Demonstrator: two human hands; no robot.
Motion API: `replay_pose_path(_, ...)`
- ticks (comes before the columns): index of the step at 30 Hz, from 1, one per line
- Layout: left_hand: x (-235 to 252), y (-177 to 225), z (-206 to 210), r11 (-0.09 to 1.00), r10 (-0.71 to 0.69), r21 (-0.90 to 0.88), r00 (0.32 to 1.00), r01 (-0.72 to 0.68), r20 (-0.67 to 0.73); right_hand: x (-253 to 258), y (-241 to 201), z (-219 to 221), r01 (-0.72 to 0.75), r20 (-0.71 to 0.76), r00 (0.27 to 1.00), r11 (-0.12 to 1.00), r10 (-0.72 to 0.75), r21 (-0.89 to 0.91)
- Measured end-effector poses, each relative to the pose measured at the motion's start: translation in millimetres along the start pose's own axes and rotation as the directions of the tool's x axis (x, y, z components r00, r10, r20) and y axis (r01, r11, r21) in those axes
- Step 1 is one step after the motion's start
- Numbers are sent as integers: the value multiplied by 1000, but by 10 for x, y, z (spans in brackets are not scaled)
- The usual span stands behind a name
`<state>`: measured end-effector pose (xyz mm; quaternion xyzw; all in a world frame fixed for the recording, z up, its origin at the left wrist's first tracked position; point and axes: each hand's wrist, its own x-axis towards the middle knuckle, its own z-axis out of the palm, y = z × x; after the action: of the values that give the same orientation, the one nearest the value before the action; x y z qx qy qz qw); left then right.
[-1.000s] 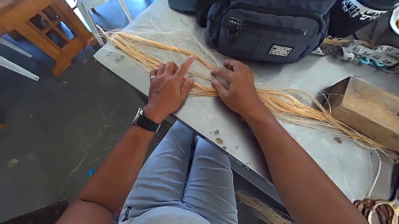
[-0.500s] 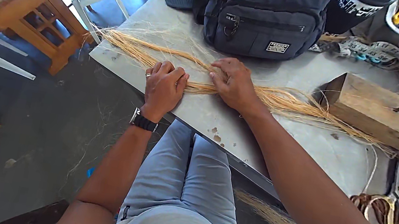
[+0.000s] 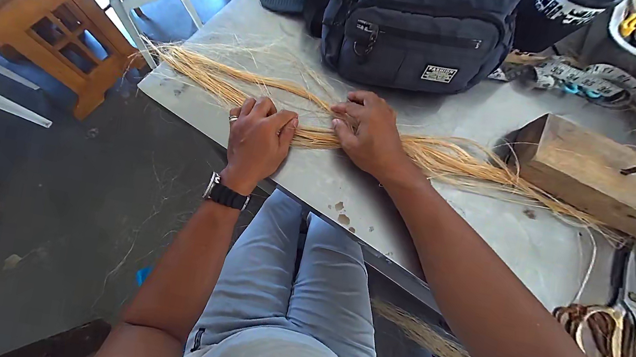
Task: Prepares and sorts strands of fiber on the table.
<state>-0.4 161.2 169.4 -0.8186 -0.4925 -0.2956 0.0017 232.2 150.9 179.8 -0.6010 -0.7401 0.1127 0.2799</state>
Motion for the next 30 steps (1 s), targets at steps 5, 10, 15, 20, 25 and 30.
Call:
replay_pose_path(5,-34,-12,-11,1000,23,-17,1000,-24,-15,18,-6,9,-29,-1,1000,999,29,-32)
replay_pose_path(10,-78,-26,-17,997,37,-69,998,-40,-54,8,-16,-1,-34,-12,999,999,34,-20)
replay_pose_path(15,-78,-101,-115,962,-3,-274,1000,-3,-19,-10,-1,0,31,-10,999,999,-31,-20)
replay_pose_path(20,-33,-249,-508,923,-79,-370,994,102,77,-40,7,5,57,0,998,998,-57,12)
replay_pose_path(25,440,-153,-893,981,-167,-139,954,136,-247,-25,3,3,65,-6,998,997,-65,29)
replay_pose_path(30,825,114,-757,977,151,-162,986,-137,77,-26,-11,-10,77,-2,997,996,-77,42)
